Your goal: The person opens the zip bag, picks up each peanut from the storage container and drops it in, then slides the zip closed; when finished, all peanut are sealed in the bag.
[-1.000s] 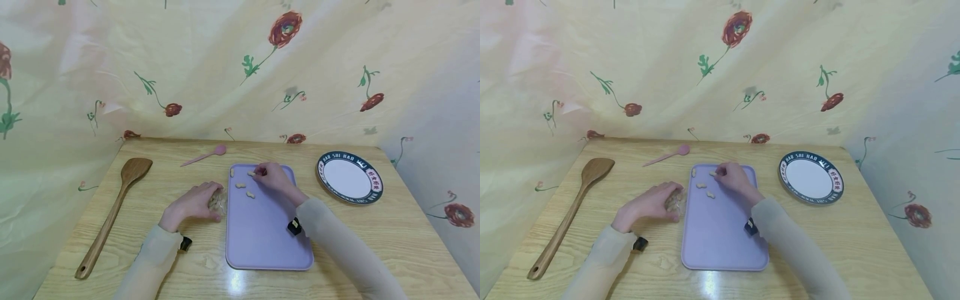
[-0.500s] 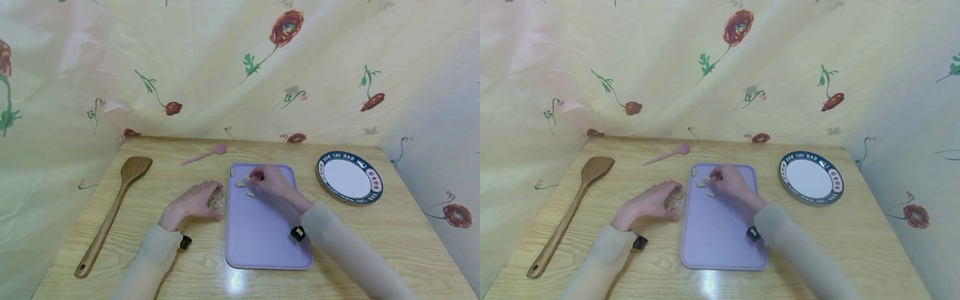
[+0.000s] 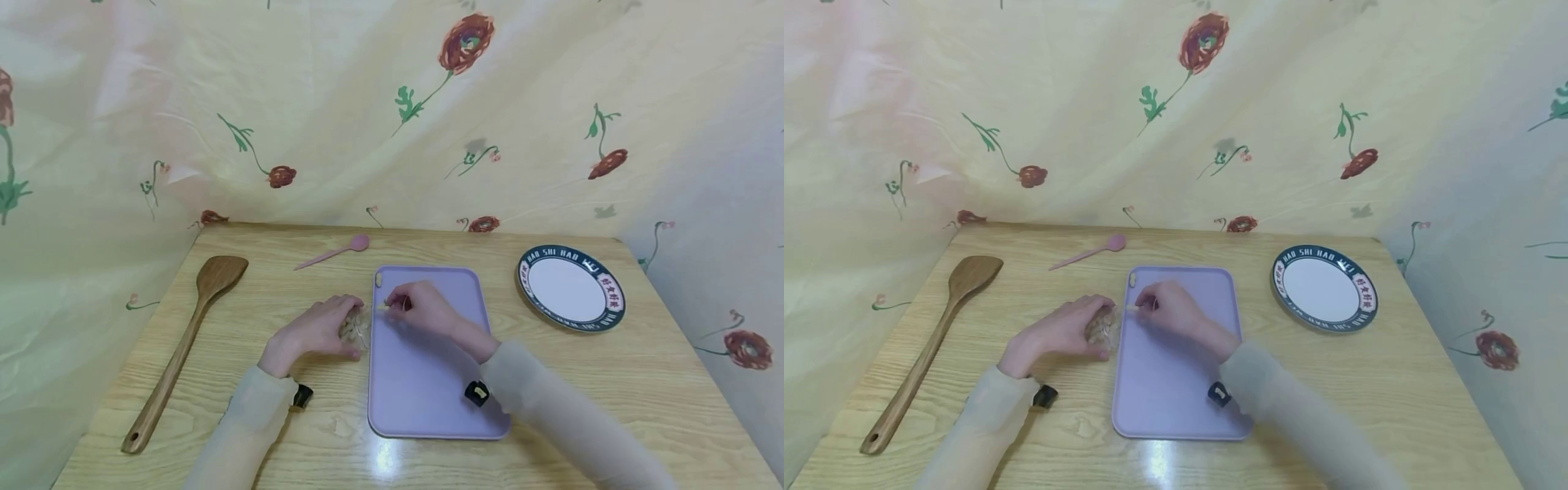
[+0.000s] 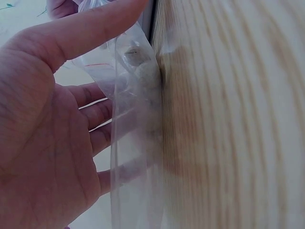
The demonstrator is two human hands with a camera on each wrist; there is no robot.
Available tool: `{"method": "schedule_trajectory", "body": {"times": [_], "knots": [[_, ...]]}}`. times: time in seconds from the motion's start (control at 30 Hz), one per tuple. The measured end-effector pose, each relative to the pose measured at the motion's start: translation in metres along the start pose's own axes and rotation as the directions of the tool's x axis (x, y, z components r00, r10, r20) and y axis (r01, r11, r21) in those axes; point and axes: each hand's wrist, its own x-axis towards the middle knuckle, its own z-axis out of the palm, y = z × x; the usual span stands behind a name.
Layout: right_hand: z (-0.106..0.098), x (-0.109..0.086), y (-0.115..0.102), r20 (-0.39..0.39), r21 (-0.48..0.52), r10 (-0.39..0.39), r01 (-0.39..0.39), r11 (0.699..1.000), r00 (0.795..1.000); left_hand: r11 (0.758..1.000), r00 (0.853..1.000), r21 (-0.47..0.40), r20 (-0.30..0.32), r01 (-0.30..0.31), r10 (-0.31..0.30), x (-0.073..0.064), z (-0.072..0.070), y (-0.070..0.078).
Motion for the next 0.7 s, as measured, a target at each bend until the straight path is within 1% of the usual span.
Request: {"method": "schedule_trajectory", "body": {"times": [0.43,0.7], "knots": [[0.032,0.008,-0.014,0.042,0.003,-0.033,0.033,0.999,0.999,1.0,1.0,-0.008,0.004,-0.003,0.003,-0.001,-0.001,0.0],[0.044,0.01,-0.021,0.043,-0.023,-0.026,0.027,0.999,0.999,1.0,1.0,0.0,-0.001,-0.02,0.02,-0.001,-0.001,0.0]]}}
